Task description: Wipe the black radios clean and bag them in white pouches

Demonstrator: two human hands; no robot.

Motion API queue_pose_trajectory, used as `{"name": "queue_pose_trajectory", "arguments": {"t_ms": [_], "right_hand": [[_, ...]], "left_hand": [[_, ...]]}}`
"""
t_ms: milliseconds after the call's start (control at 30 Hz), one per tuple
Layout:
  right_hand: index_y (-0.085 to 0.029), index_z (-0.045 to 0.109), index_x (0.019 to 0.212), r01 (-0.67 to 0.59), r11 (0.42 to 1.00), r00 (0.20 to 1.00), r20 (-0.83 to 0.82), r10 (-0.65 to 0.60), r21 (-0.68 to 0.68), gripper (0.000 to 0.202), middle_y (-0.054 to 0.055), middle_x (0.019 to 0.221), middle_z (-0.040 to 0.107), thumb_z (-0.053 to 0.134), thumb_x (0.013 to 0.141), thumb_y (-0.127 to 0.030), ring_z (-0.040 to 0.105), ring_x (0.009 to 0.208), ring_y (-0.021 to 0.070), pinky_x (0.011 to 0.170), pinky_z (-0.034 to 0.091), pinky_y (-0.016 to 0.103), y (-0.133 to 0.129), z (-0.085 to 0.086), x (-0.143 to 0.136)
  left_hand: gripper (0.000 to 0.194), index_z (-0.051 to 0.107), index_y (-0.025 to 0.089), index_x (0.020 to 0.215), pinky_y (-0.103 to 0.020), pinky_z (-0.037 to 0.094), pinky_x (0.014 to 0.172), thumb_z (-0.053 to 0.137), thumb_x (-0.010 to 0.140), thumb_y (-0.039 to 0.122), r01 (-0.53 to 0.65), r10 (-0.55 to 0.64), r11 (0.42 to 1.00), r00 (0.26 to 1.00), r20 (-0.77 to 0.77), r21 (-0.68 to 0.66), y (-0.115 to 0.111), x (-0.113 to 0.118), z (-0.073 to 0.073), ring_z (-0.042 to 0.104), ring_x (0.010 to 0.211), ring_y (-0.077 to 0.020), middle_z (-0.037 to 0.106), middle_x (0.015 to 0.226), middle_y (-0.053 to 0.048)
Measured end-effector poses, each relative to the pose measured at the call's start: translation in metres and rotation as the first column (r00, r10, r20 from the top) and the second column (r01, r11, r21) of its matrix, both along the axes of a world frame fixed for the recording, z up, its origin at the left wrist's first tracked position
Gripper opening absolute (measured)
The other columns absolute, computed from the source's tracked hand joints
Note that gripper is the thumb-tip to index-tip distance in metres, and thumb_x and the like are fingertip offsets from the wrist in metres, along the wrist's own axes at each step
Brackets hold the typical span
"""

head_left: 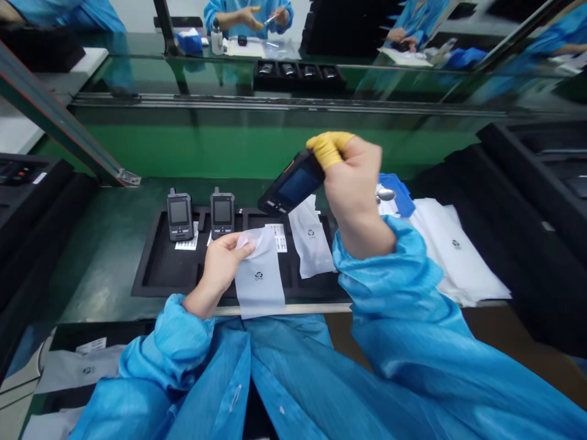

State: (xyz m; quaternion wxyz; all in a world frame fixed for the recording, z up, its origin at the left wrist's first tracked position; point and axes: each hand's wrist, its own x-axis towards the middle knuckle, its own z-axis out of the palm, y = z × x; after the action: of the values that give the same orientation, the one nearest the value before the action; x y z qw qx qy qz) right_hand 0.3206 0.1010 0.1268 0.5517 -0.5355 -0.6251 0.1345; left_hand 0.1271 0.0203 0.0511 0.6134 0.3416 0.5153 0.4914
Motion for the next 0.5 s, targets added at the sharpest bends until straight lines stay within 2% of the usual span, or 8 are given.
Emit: {"name": "queue_pose_trajectory", "arguments": {"t_ms": [67,133,300,500], "right_hand": [[-0.026,0.07,0.088,-0.055,0.996,0.984,-0.162,0.067,0.074,0.031,-0.002,0.09,0.068,0.052,0.088,-0.052,0.066,0.095,0.0197,0.086,0.051,0.039,-0.012,0.008,-0.002],[-0.026,0.069,0.088,-0.087,0.993,0.965,-0.241,0.105,0.082,0.035,-0.002,0.09,0.067,0.051,0.087,-0.056,0.066,0.095,0.0188,0.084,0.053,0.038,-0.022,0.011,-0.009],[-0.025,0.068,0.085,-0.092,0.995,0.952,-0.291,0.095,0.025,0.041,-0.001,0.088,0.068,0.05,0.085,-0.062,0.066,0.094,0.0176,0.084,0.055,0.037,-0.035,0.003,-0.02],[-0.025,0.069,0.081,-0.072,0.997,0.954,-0.293,0.066,-0.012,0.032,-0.001,0.086,0.068,0.06,0.081,-0.056,0.065,0.093,0.0184,0.09,0.053,0.04,-0.044,-0.005,-0.012]], "left_hand": [[0.036,0.074,0.018,0.074,-0.031,0.052,0.068,0.087,0.044,0.033,0.021,-0.021,0.999,1.0,-0.002,0.027,0.0,0.003,0.005,0.065,0.069,-0.0178,0.074,0.074,-0.003],[0.033,0.074,0.018,0.073,-0.031,0.052,0.068,0.087,0.046,0.033,0.041,-0.039,0.997,0.999,-0.025,0.065,-0.002,0.005,0.009,0.065,0.069,-0.0179,0.073,0.074,-0.002],[0.027,0.072,0.018,0.069,-0.027,0.048,0.062,0.085,0.053,0.036,0.037,-0.028,0.99,0.997,-0.068,0.134,-0.006,0.004,0.008,0.061,0.064,-0.0153,0.07,0.068,0.0],[0.037,0.074,0.018,0.077,-0.026,0.047,0.063,0.077,0.064,0.053,0.008,0.008,0.992,0.992,-0.13,0.124,-0.008,0.006,-0.003,0.06,0.066,-0.0146,0.07,0.07,0.001]]}}
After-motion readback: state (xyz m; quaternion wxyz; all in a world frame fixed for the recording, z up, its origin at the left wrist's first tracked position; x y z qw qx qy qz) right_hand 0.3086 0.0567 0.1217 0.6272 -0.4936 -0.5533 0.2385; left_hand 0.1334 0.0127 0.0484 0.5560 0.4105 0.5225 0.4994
